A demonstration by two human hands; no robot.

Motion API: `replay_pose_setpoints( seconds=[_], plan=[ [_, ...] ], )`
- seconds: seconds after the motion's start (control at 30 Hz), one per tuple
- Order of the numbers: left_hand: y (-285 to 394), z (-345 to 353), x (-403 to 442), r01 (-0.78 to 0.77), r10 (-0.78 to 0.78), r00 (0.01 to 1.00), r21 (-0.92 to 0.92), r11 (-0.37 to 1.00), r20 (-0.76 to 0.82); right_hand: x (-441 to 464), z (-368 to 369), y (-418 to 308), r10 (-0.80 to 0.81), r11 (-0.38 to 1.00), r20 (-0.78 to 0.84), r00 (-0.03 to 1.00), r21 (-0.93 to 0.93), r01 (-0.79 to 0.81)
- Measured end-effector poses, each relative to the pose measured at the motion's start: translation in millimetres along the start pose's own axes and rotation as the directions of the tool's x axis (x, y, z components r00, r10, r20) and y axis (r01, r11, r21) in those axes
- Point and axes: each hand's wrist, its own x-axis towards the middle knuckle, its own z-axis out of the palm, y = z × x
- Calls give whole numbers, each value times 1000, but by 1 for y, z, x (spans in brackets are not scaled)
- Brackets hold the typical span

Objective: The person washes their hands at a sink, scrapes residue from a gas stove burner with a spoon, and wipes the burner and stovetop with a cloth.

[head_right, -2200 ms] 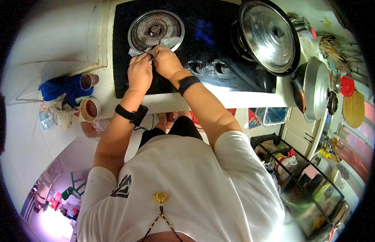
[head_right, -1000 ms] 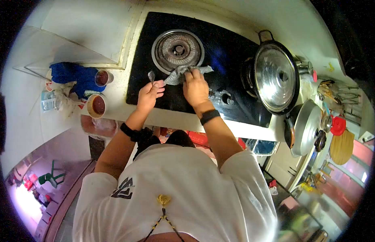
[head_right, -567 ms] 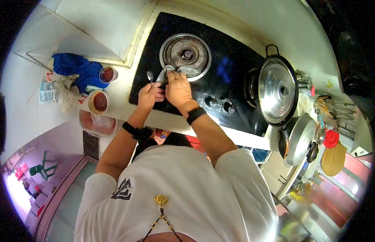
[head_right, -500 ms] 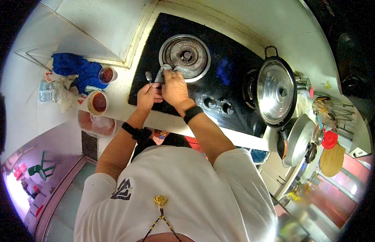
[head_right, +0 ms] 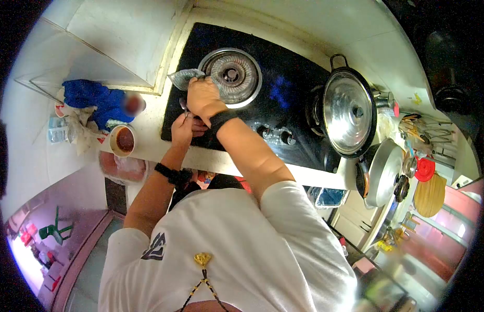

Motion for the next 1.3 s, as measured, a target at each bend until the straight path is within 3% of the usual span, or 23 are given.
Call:
replay_pose_setpoints(
  seconds=[0.1, 0.17, 0.23, 0.37, 0.53, 0.7, 0.77, 0.83, 0.87, 0.97, 1.1, 1.13, 1.23, 1.3],
  plan=[
    [3, -2, -3, -39, 40, 999, 29, 999, -17, -6, -2, 12, -100, 991, 28, 995, -90, 102],
    [6, -1, -5, 20, -21, 1000, -15, 1000, -10, -1, -3, 25, -158, 978, 11, 987, -136, 158],
    [-1, -5, -3, 6, -6, 1000, -10, 1000, 20, 7, -14, 40, -354, 900, 96, 930, -236, 366],
    [3, 0, -6, -35, 35, 999, -7, 999, -25, 27, -38, 49, -470, 815, 165, 867, -295, 498],
    [3, 1, -4, -21, 20, 998, -16, 1000, -54, 61, -28, 81, -573, 800, 76, 816, -166, 577],
    [5, 3, -7, -23, 23, 998, -1, 1000, -65, 78, -48, 95, -358, 904, 211, 909, -166, 395],
    [6, 4, -7, -28, 28, 997, -3, 1000, -76, 86, -47, 106, -404, 886, 169, 899, -172, 431],
    [5, 4, -9, -22, 22, 996, -1, 1000, -86, 89, -47, 118, -322, 911, 163, 932, -216, 353],
    [7, 4, -9, -24, 25, 995, 5, 1000, -92, 93, -38, 130, -363, 922, 30, 931, -132, 363],
    [5, 5, -8, -24, 25, 995, 15, 1000, -98, 101, -30, 160, -396, 904, 16, 918, -171, 392],
    [10, 9, -10, -35, 37, 990, 18, 999, -134, 77, -47, 178, -224, 968, -15, 975, -120, 221],
    [10, 11, -11, -28, 30, 991, 17, 999, -128, 78, -48, 184, -150, 983, 83, 985, -90, 158],
    [9, 10, -8, -54, 61, 989, 55, 997, -133, 56, -50, 201, -126, 971, 124, 984, -189, 149],
    [6, 9, -7, -71, 80, 987, 71, 995, -137, 39, -46, 204, -74, 984, 144, 987, -148, 96]
  ],
)
